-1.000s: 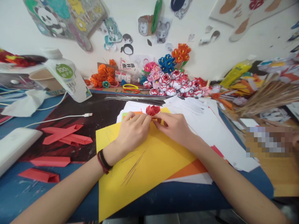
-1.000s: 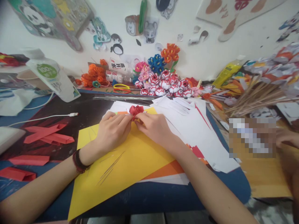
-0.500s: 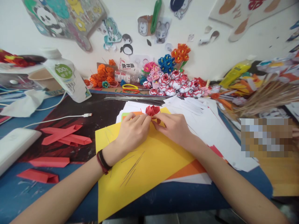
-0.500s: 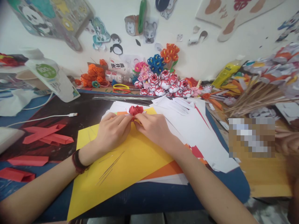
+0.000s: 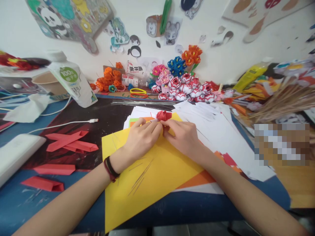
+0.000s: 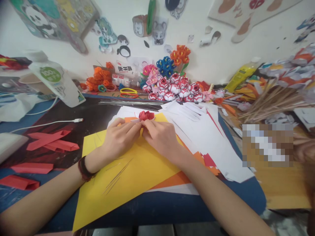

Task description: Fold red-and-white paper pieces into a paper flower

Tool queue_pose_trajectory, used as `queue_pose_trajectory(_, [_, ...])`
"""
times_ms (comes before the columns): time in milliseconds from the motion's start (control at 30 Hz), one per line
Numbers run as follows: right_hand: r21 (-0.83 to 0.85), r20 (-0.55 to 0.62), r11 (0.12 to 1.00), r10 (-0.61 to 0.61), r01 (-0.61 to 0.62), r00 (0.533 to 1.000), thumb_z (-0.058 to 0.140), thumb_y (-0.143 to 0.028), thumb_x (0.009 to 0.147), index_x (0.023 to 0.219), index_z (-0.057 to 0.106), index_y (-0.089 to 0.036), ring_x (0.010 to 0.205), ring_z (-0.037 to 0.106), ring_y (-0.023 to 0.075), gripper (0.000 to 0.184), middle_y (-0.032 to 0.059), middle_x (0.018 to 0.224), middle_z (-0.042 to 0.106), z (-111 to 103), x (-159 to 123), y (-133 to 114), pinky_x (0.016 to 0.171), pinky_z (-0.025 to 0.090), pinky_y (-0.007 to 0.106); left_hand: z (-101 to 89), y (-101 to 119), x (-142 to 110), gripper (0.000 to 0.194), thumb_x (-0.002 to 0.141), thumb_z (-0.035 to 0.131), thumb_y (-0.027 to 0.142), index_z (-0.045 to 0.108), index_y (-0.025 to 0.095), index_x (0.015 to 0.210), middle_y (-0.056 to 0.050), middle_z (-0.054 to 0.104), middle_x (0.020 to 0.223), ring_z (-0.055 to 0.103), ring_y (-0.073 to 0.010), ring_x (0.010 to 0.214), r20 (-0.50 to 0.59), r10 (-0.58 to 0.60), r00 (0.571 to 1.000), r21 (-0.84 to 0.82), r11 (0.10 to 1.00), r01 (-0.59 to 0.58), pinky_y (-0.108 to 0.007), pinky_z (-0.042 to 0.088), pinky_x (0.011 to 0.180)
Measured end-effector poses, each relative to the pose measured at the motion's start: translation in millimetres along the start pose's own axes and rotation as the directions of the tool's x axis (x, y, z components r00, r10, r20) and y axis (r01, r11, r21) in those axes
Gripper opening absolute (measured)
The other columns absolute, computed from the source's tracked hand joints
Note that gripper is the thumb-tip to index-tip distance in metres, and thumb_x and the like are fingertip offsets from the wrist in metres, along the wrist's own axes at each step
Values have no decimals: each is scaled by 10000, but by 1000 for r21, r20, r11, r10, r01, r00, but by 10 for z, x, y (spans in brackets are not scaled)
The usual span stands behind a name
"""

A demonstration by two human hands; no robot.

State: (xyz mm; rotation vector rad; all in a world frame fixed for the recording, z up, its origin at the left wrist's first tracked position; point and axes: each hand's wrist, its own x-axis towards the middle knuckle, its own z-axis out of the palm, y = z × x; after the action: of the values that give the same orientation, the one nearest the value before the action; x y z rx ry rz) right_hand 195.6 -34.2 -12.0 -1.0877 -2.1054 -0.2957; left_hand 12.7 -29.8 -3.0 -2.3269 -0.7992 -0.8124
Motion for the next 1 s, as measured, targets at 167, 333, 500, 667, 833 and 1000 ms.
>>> queue_pose_trajectory(167, [22,-36,1000,-19,20,999,587,-123,859,914,693,-162,621,679,125,126,2,787,759,-25,12,-5,565,398,241,-2,0,2,148,935,472,54,566,148,871,26,609,701,496,-111,601,5,5,1000,27,1000,-5,-302,361,640])
queue_pose_trajectory(333, [79,-53,995,-51,55,997,554,-105,894,907,679,-135,618,660,103,130,19,792,749,-45,16,4,545,388,228,2,2,0,160,937,509,100,549,171,799,44,566,645,459,-108,569,-30,-27,999,58,998,29,-307,344,627])
queue_pose_trajectory(500, [96,19,988,-120,117,993,498,-87,888,780,630,-145,555,549,94,181,-6,651,647,-72,17,43,517,322,247,-7,-1,-8,168,948,484,104,551,178,813,34,588,681,502,-113,611,-14,-5,1000,43,999,6,-308,362,659])
queue_pose_trajectory(667, [6,69,971,-238,238,969,434,9,711,614,522,-169,471,331,102,221,-25,527,468,-106,28,69,481,199,286,-41,-14,7,298,969,372,57,528,173,743,21,547,657,469,-111,590,44,158,987,34,987,-159,-305,399,732])
queue_pose_trajectory(833, [4,106,940,-339,341,935,415,27,655,599,490,-170,491,287,108,218,-12,557,474,-108,36,95,496,195,293,-78,-43,35,308,959,364,35,518,169,728,2,546,668,473,-133,594,70,315,947,29,948,-317,-321,404,702])
queue_pose_trajectory(1000, [22,135,955,-295,295,946,422,16,625,619,488,-175,500,281,115,202,-15,557,472,-82,25,102,507,180,295,-93,-70,55,309,957,373,30,514,171,721,-1,544,676,484,-140,602,133,362,923,61,926,-372,-325,401,697])
